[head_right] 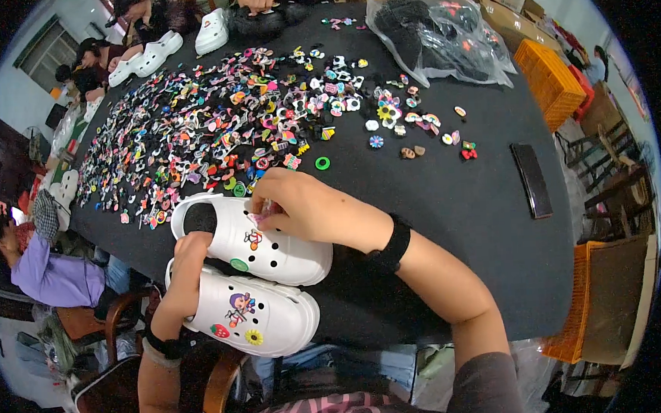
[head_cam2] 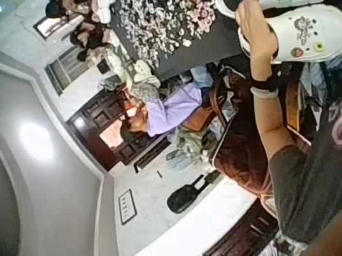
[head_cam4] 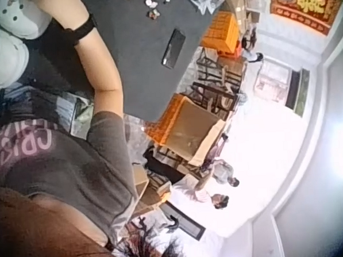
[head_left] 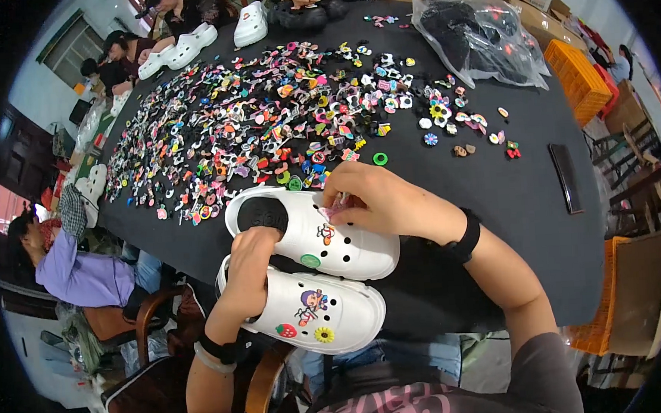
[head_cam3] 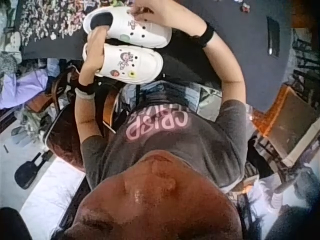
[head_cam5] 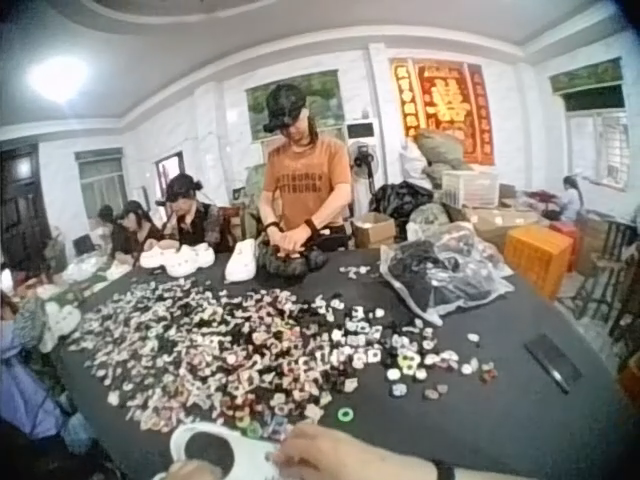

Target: Attaching decorative charms and pins to white clogs at a manufacturing station.

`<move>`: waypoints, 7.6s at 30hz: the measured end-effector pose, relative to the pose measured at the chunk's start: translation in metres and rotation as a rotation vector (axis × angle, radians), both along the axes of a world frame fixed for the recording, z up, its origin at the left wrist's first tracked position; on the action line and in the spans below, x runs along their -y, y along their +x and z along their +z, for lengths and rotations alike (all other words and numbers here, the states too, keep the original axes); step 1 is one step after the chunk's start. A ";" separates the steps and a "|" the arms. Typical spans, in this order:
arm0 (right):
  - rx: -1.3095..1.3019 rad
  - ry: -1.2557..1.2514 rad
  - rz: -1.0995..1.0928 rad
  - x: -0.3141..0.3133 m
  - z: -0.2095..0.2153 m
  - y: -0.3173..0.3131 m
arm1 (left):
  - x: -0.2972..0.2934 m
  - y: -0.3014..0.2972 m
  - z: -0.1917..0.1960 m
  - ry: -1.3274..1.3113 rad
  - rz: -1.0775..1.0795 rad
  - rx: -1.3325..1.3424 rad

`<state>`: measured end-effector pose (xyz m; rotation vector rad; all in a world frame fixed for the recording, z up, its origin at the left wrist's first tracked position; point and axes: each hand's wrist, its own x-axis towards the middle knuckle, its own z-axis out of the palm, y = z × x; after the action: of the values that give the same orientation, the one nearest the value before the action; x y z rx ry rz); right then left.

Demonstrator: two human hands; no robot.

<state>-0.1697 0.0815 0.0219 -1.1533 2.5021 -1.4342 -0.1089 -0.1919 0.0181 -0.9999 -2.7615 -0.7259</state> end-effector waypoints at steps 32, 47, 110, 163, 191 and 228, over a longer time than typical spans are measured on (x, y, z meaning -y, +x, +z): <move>-0.057 -0.058 0.293 -0.013 -0.003 -0.005 | 0.001 -0.001 -0.006 -0.045 0.027 0.064; 0.175 0.445 -0.085 -0.149 -0.020 -0.057 | -0.003 -0.001 -0.006 -0.040 0.053 0.051; 0.093 0.018 0.332 -0.030 0.039 0.002 | 0.001 -0.002 -0.001 0.008 0.042 0.078; -0.457 0.367 -0.182 0.042 0.010 0.064 | -0.001 0.001 0.003 0.107 0.031 0.060; -0.660 0.054 0.277 0.038 0.006 0.036 | -0.001 -0.005 0.001 0.020 0.038 0.056; -0.305 0.057 -0.133 -0.017 -0.008 0.067 | 0.004 -0.005 -0.011 0.150 0.006 -0.055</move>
<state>-0.1029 0.0982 0.0144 -1.3067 2.8524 -1.2884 -0.1140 -0.1955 0.0068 -0.9655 -2.6174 -0.8762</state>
